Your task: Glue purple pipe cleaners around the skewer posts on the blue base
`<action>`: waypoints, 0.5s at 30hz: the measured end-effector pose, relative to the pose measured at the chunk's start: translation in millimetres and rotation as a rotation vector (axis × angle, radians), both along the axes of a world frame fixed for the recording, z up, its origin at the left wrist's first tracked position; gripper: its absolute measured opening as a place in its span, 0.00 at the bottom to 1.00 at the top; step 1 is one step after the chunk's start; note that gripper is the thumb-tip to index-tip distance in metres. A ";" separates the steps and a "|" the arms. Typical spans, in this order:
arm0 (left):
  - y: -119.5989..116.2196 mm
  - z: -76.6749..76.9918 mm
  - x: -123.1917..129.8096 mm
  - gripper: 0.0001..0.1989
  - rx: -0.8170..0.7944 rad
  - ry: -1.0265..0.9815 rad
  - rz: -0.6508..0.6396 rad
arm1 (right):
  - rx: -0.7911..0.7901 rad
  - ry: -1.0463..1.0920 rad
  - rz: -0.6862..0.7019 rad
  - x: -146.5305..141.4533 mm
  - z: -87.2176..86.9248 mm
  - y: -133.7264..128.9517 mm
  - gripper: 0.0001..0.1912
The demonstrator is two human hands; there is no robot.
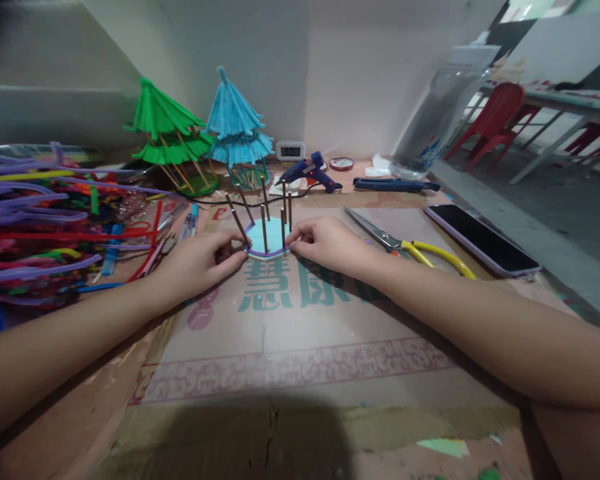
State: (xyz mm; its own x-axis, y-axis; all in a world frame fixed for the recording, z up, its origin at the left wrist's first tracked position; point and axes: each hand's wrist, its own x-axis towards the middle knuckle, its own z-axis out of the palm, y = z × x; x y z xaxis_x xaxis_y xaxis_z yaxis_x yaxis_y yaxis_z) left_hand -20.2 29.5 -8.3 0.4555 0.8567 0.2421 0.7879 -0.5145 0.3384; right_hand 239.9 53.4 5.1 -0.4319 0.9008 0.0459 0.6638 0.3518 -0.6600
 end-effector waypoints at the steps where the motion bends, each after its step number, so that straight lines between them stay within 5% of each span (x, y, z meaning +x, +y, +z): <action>1: -0.4 0.3 0.2 0.12 0.001 -0.009 0.020 | -0.009 0.001 0.001 -0.2 1.1 -0.9 0.10; 11: 1.6 -2.5 -4.1 0.11 0.048 -0.019 0.101 | 0.005 -0.098 -0.018 -4.3 8.4 -6.9 0.11; 15: -1.7 -0.4 -3.9 0.09 0.224 0.084 -0.031 | 0.012 -0.133 -0.019 -5.7 10.4 -7.3 0.11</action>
